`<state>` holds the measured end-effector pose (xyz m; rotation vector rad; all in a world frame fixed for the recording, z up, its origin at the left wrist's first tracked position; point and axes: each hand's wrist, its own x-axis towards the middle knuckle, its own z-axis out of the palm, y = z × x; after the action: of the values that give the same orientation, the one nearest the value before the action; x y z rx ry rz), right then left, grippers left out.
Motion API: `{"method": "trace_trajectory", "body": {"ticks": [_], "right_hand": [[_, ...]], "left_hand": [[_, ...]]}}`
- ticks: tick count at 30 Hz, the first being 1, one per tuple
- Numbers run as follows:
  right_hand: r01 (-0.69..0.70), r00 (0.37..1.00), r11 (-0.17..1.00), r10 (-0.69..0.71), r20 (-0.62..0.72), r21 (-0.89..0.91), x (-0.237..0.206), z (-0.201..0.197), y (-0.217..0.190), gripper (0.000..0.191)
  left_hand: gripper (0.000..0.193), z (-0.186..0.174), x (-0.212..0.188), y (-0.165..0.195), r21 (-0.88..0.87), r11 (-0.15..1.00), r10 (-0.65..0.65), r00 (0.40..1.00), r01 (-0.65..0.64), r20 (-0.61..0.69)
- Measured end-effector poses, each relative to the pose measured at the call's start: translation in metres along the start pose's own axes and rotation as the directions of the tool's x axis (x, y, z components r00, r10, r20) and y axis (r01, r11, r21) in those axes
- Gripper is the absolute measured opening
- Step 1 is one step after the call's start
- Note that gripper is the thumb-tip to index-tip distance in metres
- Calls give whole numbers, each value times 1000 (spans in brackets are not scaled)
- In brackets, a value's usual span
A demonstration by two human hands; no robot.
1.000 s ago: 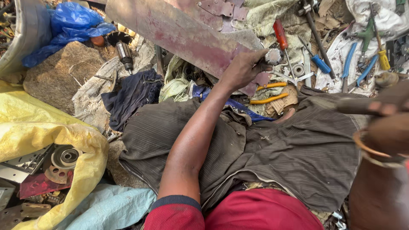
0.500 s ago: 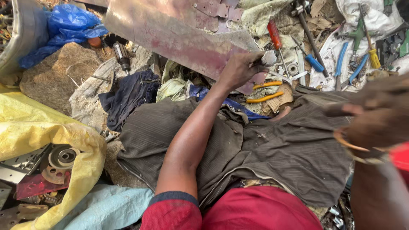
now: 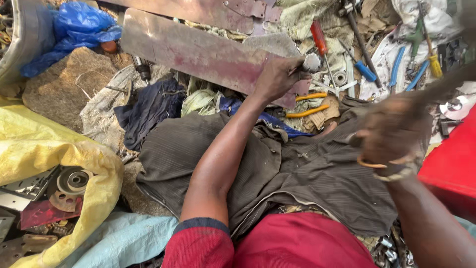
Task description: The person sits on the ground and uses a hammer to repeatedly strike a metal piece placed on a metal block. They adjust the metal piece and continue hammering throughout the clip.
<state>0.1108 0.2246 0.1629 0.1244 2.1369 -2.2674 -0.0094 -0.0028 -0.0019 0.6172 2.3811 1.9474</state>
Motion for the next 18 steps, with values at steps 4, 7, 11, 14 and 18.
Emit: {"method": "trace_trajectory", "body": {"ticks": [4, 7, 11, 14, 18], "right_hand": [[-241, 948, 579, 314, -60, -779, -15, 2, 12, 33], [-179, 983, 696, 150, -104, -695, -23, -24, -21, 43], [220, 974, 968, -212, 74, -118, 5, -33, -30, 36], [76, 985, 873, 10, 174, -481, 12, -3, 1, 39], [-242, 950, 483, 295, -104, -842, -2, 10, 0, 53]], "left_hand": [[27, -7, 7, 0, -57, 998, 29, 998, -25, 60], [24, -8, 9, -5, 37, 999, -11, 981, 4, 196], [16, -4, 5, -11, -92, 996, 20, 986, -5, 167], [21, -4, 4, -7, -14, 999, -49, 983, 52, 175], [25, -3, 3, 4, 4, 998, 59, 991, -59, 119]]}}
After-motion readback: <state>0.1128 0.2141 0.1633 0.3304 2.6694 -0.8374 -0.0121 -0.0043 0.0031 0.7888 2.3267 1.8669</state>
